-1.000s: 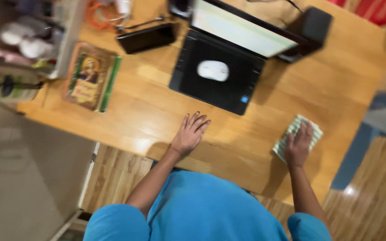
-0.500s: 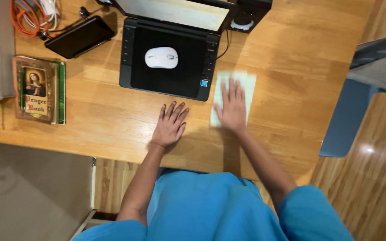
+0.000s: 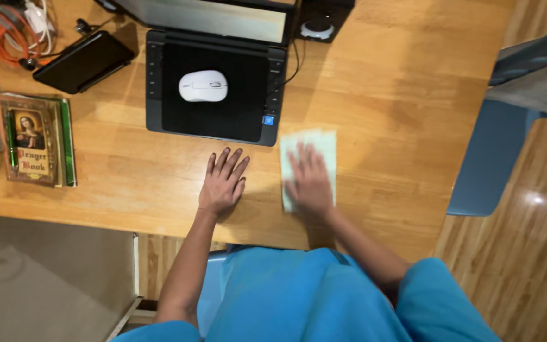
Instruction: The person wipes a wooden desk surface with a cloth, moving a book and a smartphone aside to reach different areas. The person continues wiping around the laptop and mouse, then returns the items to their original positions.
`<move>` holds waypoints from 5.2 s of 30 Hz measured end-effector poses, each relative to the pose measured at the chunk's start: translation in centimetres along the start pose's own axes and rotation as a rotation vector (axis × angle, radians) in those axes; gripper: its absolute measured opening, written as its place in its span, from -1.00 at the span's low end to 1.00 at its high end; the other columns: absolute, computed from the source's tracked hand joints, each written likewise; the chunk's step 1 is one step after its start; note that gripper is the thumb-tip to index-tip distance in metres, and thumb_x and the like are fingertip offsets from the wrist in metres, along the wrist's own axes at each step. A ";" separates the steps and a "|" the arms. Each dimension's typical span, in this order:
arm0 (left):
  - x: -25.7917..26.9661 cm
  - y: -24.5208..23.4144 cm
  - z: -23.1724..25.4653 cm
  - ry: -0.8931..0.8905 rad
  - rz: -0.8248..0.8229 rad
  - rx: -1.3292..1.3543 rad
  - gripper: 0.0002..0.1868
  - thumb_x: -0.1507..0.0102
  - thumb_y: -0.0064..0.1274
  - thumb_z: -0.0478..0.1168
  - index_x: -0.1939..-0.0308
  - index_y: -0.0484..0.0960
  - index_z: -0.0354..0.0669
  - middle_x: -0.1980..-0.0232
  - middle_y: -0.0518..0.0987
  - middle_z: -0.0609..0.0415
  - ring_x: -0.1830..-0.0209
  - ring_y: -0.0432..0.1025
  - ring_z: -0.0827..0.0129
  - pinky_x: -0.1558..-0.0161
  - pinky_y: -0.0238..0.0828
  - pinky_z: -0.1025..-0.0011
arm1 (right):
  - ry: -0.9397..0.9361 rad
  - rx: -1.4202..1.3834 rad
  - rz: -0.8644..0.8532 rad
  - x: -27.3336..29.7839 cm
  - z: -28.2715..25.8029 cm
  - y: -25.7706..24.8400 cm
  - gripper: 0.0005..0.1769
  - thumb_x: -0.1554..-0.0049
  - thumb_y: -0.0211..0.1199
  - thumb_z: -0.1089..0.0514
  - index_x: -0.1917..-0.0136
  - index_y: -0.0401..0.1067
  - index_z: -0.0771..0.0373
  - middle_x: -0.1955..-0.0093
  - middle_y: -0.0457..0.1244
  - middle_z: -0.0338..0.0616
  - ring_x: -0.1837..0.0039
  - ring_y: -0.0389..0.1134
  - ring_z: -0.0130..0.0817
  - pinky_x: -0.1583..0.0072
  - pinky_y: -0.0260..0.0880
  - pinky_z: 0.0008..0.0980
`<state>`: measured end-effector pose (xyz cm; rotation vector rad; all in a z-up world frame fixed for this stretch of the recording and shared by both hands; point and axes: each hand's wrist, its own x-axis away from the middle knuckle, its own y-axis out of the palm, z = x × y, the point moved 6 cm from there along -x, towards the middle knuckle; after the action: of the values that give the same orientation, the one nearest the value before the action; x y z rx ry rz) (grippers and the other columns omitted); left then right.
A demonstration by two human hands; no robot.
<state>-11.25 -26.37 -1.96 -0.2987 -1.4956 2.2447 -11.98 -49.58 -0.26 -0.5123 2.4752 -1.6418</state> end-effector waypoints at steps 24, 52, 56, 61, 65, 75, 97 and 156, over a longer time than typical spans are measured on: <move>-0.2 0.0 0.3 -0.017 -0.018 -0.026 -0.38 -0.31 -0.03 -0.08 -0.48 0.34 0.06 -0.59 0.21 0.03 -0.61 0.02 0.04 -0.56 -0.16 -0.08 | -0.100 -0.031 -0.051 1.6 3.2 -1.1 -0.17 -0.25 0.07 -0.25 -0.65 0.00 0.10 -0.72 -0.19 0.03 -0.71 -0.23 0.02 -0.63 -0.30 0.04; -0.8 0.7 -0.6 -0.089 -0.121 0.028 -0.33 -0.23 0.01 -0.08 -0.46 0.34 0.15 -0.58 0.19 0.06 -0.59 0.03 -0.01 -0.53 -0.17 -0.10 | 0.097 0.062 0.385 -33.0 35.1 -9.2 -0.62 -0.38 0.22 -0.04 -0.02 0.50 0.38 -0.11 0.32 0.18 -0.25 0.22 0.22 -0.34 0.10 0.16; -0.5 1.1 -0.5 -0.075 -0.096 0.039 -0.32 -0.25 0.00 -0.08 -0.49 0.31 0.15 -0.59 0.19 0.03 -0.59 0.02 -0.02 -0.53 -0.17 -0.12 | 0.179 0.025 0.504 -25.7 42.5 -14.2 -0.43 -0.36 0.08 0.08 -0.52 0.23 0.46 -0.54 0.10 0.23 -0.57 0.03 0.17 -0.55 -0.10 0.08; -0.6 1.4 -0.9 -0.100 -0.121 0.011 -0.31 -0.22 0.00 -0.07 -0.48 0.32 0.18 -0.57 0.20 0.05 -0.58 0.02 -0.01 -0.53 -0.17 -0.12 | 0.722 0.052 0.312 -17.8 48.2 -16.5 -0.35 -0.43 -0.23 0.08 -0.74 -0.07 0.14 -0.78 -0.26 -0.07 -0.77 -0.34 -0.09 -0.68 -0.49 -0.14; -0.6 1.2 -0.8 -0.082 -0.094 0.026 -0.32 -0.25 0.00 -0.06 -0.48 0.31 0.17 -0.58 0.19 0.05 -0.59 0.02 -0.01 -0.54 -0.17 -0.11 | 0.602 -0.067 0.545 -19.5 48.1 -14.3 -0.27 -0.50 -0.13 0.06 -0.73 -0.30 0.45 -0.84 -0.24 -0.06 -0.84 -0.34 -0.20 -0.74 -0.57 -0.12; -0.9 0.7 -0.6 -0.088 -0.115 0.020 -0.31 -0.23 0.00 -0.07 -0.48 0.30 0.17 -0.58 0.19 0.04 -0.60 0.01 -0.02 -0.54 -0.20 -0.12 | 0.346 0.094 0.141 -26.3 29.0 -8.1 -0.35 -0.46 -0.07 -0.06 -0.73 -0.05 0.09 -0.77 -0.27 -0.08 -0.75 -0.37 -0.06 -0.68 -0.45 0.01; -0.3 -0.2 0.2 -0.053 -0.047 -0.009 -0.36 -0.29 -0.05 -0.06 -0.48 0.34 0.11 -0.60 0.18 0.05 -0.62 -0.01 0.04 -0.57 -0.19 -0.05 | 0.429 0.209 0.193 -15.4 20.1 -3.3 -0.26 -0.40 -0.08 -0.12 -0.73 -0.16 0.06 -0.77 -0.35 -0.11 -0.77 -0.37 -0.04 -0.68 -0.47 -0.05; -0.8 -0.5 0.0 -0.046 -0.031 0.041 -0.38 -0.27 -0.05 -0.10 -0.46 0.39 0.09 -0.58 0.22 0.04 -0.60 0.02 0.03 -0.55 -0.15 -0.06 | 0.316 0.181 0.242 -17.2 26.8 -8.9 -0.29 -0.43 -0.02 -0.07 -0.76 -0.04 0.05 -0.79 -0.24 -0.06 -0.77 -0.31 0.01 -0.68 -0.40 0.01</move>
<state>-10.42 -26.51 -1.52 -0.2111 -1.4653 2.2696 13.72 -70.03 -4.28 0.0738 2.4338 -1.9401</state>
